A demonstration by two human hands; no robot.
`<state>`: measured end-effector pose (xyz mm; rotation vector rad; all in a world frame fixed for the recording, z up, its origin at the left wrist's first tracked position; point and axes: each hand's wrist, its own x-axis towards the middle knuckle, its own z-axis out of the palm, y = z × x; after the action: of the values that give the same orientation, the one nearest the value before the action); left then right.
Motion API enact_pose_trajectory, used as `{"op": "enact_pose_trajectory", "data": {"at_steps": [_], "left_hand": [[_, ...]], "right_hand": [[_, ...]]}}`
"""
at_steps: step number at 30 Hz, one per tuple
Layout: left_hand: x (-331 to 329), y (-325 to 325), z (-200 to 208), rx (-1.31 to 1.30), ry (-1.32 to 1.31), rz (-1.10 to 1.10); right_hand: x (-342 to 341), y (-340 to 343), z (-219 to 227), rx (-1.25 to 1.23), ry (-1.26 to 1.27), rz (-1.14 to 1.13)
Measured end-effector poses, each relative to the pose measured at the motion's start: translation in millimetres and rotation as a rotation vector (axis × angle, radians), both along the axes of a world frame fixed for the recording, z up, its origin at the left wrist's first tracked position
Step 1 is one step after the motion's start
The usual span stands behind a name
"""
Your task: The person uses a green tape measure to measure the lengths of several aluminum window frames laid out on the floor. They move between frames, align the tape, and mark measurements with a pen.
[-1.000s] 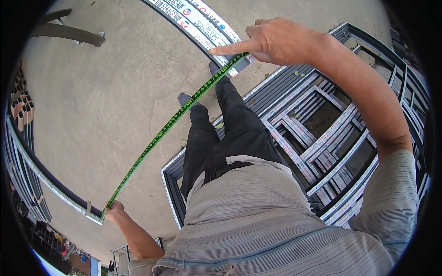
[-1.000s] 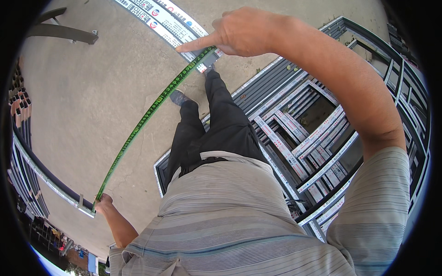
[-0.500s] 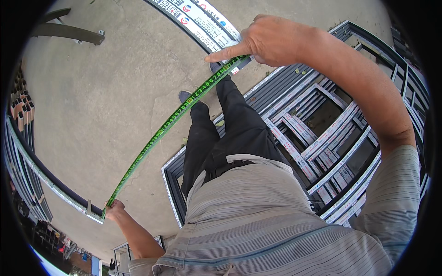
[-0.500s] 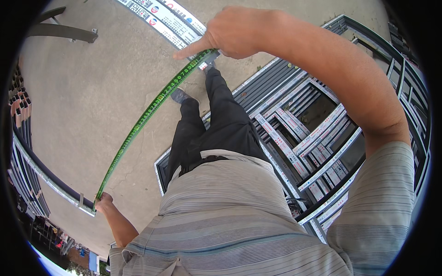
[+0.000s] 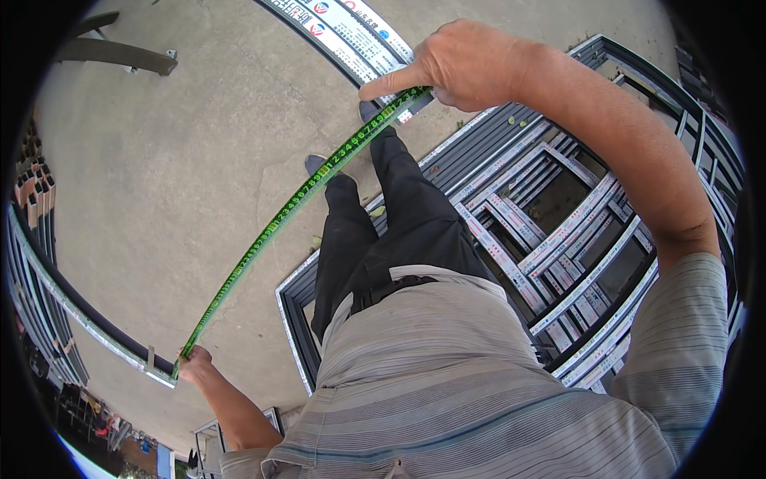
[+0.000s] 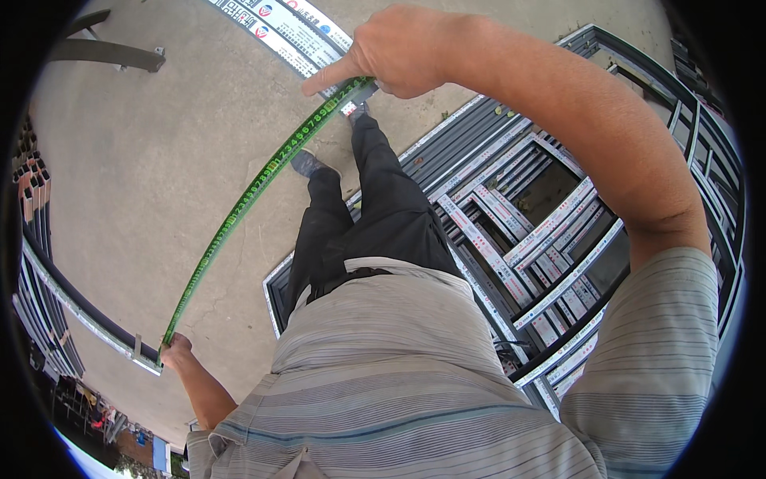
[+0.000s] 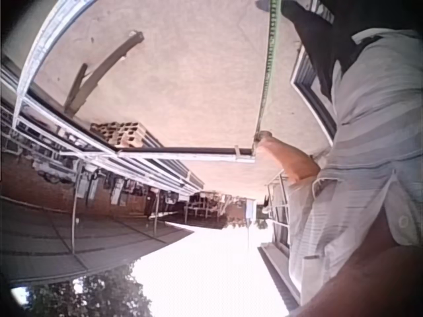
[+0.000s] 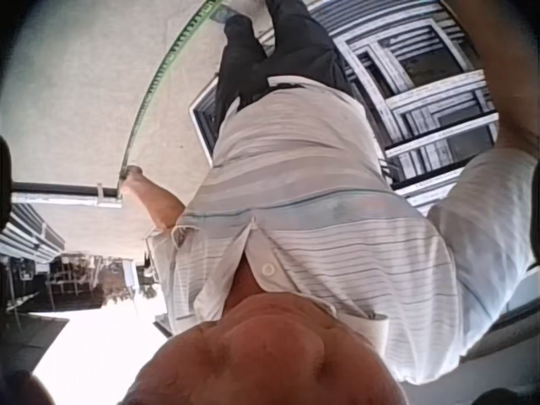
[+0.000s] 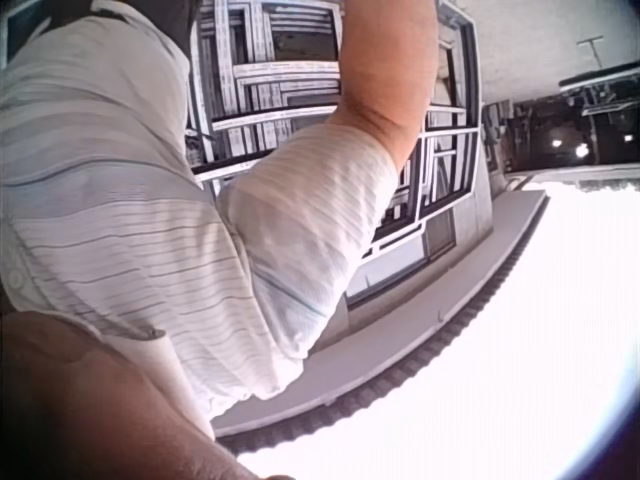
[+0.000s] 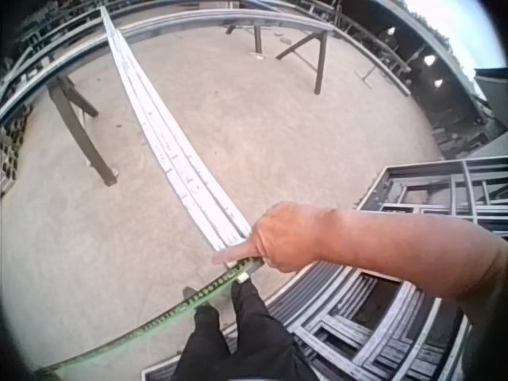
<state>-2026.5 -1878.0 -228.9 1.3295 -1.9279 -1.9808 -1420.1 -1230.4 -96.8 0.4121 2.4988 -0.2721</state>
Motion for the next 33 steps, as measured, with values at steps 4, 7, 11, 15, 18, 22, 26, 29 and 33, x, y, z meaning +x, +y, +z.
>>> {"op": "enact_pose_trajectory", "data": {"at_steps": [4,7,11,15,18,22,26,29,33], "left_hand": [[0.5,1.0,-2.1,0.004,0.013,0.008],[1.4,5.0,-1.4,-0.002,0.012,0.03],[2.4,4.4,-0.9,0.001,0.005,0.029],[-2.9,0.9,-2.6,0.003,-0.011,0.01],[-10.0,-14.6,-2.2,0.074,0.007,0.016],[-7.7,-6.2,-4.4,0.057,-0.001,0.035],[-8.6,-3.5,-3.0,0.039,-0.02,0.033],[-9.4,-4.0,-2.4,0.017,-0.021,0.031],[-7.0,1.0,-1.6,0.006,-0.019,0.047]], "right_hand": [[-1.5,-0.7,1.8,0.014,-0.015,-0.004],[-0.4,-1.2,0.8,0.021,0.003,-0.002],[0.6,-1.9,1.9,0.028,0.007,-0.007],[-1.2,-2.0,3.1,0.034,-0.031,0.008],[1.6,-1.3,2.6,0.053,-0.008,0.033],[0.0,-3.6,2.8,0.061,-0.024,0.031],[-0.7,-2.3,2.2,0.036,-0.038,0.011],[-0.8,-3.8,4.7,0.048,-0.042,-0.003],[-2.6,-5.6,5.2,0.057,-0.059,-0.006]]}}
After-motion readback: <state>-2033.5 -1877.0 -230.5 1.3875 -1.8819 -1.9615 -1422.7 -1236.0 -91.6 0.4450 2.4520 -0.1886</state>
